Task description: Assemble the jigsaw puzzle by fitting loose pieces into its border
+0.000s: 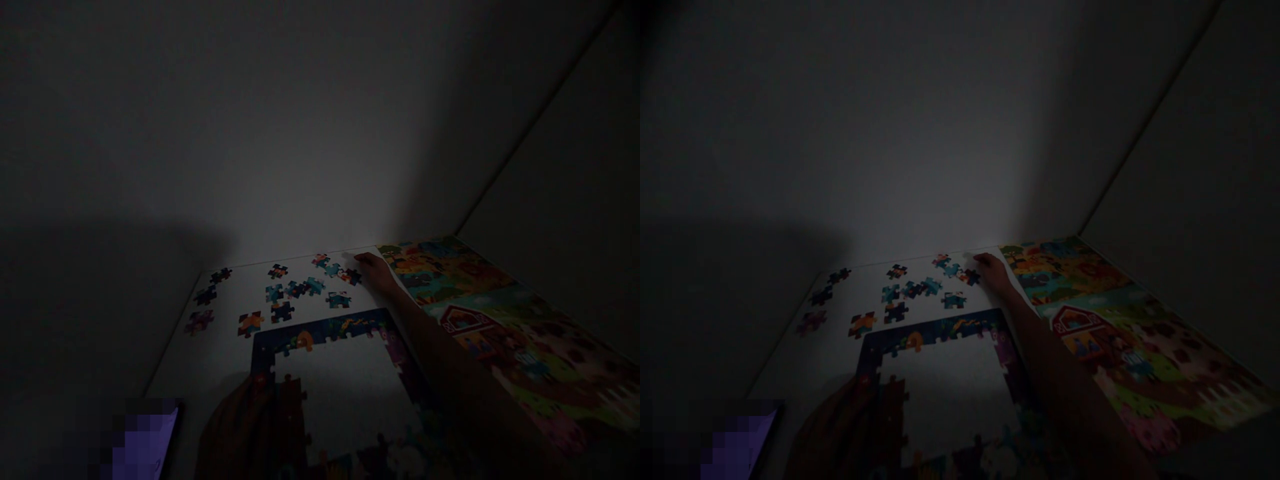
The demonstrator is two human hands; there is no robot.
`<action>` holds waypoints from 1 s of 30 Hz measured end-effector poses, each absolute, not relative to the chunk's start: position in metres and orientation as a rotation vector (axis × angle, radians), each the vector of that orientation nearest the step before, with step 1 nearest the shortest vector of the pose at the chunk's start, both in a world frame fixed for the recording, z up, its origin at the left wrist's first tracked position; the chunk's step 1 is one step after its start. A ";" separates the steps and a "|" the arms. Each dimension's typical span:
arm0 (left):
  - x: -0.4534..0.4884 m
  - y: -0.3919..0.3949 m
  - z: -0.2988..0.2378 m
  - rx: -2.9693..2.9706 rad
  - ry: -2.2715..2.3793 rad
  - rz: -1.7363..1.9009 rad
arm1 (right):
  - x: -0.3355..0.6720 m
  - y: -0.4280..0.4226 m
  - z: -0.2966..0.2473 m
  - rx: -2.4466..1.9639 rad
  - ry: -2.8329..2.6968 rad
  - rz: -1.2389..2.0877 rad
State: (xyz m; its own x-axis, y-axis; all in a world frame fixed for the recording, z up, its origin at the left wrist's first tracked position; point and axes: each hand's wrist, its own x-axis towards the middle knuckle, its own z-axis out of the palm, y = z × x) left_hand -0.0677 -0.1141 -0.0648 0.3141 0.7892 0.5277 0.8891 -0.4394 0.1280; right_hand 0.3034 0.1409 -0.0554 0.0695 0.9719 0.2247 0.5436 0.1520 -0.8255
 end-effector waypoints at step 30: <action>-0.070 -0.116 -0.068 -2.374 -1.673 -0.701 | 0.308 0.134 -0.021 -1.712 -2.299 0.445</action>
